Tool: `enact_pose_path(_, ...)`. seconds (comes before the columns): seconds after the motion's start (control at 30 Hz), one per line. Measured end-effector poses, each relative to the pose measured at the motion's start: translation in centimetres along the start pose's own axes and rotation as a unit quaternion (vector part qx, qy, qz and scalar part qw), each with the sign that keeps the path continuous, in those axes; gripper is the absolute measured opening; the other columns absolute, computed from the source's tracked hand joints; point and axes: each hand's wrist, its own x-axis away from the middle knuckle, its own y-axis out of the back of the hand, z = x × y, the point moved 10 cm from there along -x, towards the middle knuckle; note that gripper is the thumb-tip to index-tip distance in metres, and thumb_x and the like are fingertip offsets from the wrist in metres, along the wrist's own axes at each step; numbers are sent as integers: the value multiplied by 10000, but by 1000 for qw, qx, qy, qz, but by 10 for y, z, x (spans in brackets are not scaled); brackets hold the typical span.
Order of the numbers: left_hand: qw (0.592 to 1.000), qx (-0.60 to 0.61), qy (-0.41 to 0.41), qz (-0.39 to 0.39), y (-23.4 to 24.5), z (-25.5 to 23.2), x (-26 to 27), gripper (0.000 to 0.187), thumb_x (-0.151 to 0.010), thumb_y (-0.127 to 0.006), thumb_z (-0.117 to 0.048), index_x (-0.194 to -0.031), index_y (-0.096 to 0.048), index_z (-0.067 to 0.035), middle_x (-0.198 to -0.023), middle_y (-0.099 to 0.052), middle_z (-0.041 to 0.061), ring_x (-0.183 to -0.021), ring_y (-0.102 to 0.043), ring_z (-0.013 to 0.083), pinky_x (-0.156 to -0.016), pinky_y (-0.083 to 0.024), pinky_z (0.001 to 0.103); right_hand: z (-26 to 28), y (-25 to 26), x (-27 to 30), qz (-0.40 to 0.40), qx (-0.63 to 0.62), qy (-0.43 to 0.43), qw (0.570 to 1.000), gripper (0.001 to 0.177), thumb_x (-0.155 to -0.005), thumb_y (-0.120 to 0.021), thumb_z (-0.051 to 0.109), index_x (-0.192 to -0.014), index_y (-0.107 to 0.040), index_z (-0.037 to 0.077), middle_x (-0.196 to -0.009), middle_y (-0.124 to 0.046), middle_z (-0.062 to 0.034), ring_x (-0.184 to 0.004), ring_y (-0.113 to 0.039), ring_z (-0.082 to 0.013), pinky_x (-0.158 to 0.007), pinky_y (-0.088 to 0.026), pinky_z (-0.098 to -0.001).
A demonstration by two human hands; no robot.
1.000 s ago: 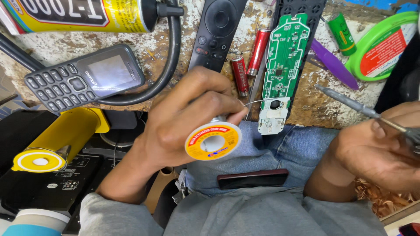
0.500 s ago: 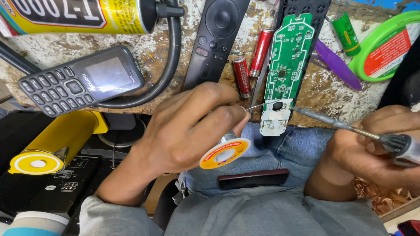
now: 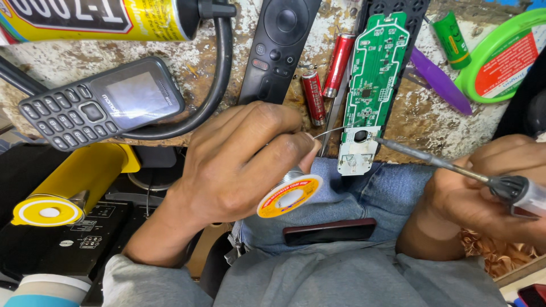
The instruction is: The person holds a green circuit board on their lap and uses a soldering iron to apply solder to various points on the board. They feed solder wire from a spool with one hand while manipulating the iron with the other, occasionally adjusting the board's position.
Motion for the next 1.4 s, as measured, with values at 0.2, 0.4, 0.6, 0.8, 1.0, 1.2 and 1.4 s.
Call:
enact_pose_path(0.2, 1000, 18, 14, 1, 1, 4, 1, 227, -1086, -514, -96, -919, -630, 5, -968, -630, 147, -767, -587, 270, -672, -442, 399, 14, -33, -1, -14, 113, 18, 993, 638, -991, -433, 665, -695, -275, 122, -588, -217, -41, -472, -132, -168, -518, -158, -347)
enact_pose_path(0.4, 999, 23, 24, -40, 8, 9, 2, 160, -1041, -613, -54, -928, -647, 53, -911, -604, 188, -739, -590, 306, -670, -466, 431, 9, -34, -5, -6, 103, -9, 995, 650, -972, -406, 705, -691, -311, 127, -579, -242, -30, -461, -180, -159, -555, -207, -326)
enact_pose_path(0.6, 995, 3, 56, -76, 14, 15, 4, 97, -996, -691, -2, -921, -665, 53, -884, -579, 169, -752, -567, 291, -687, -422, 407, 3, -37, -10, -5, 80, -32, 996, 612, -977, -433, 680, -726, -339, 130, -630, -268, -19, -513, -230, -153, -552, -243, -298)
enact_pose_path(0.8, 996, 1, 44, -76, 12, 14, 3, 84, -977, -727, 45, -920, -667, 31, -895, -600, 151, -767, -600, 273, -696, -432, 398, 4, -39, -8, 11, 99, -52, 994, 655, -980, -379, 707, -711, -355, 110, -691, -313, -57, -504, -250, -185, -565, -268, -333)
enact_pose_path(1.0, 997, 19, 39, -66, 11, 13, 1, 88, -981, -726, 52, -932, -654, 38, -910, -631, 156, -806, -637, 282, -708, -473, 404, 0, -32, -12, 1, 42, -63, 997, 630, -956, -446, 684, -718, -409, 102, -655, -341, -58, -482, -296, -197, -505, -295, -307)
enact_pose_path(1.2, 996, 21, 49, -69, 10, 16, 1, 111, -962, -754, 78, -927, -655, 39, -917, -603, 157, -777, -600, 270, -717, -453, 398, 3, -37, -14, -10, 70, -51, 996, 600, -986, -437, 647, -744, -392, 100, -651, -328, -55, -499, -292, -186, -492, -290, -300)
enact_pose_path(1.4, 996, 19, 52, -66, 9, 17, 1, 100, -975, -754, 42, -938, -663, 29, -933, -615, 161, -786, -611, 275, -722, -446, 399, -2, -29, -14, -45, 105, -74, 991, 666, -945, -470, 713, -721, -425, 87, -627, -344, -51, -453, -297, -178, -490, -247, -274)
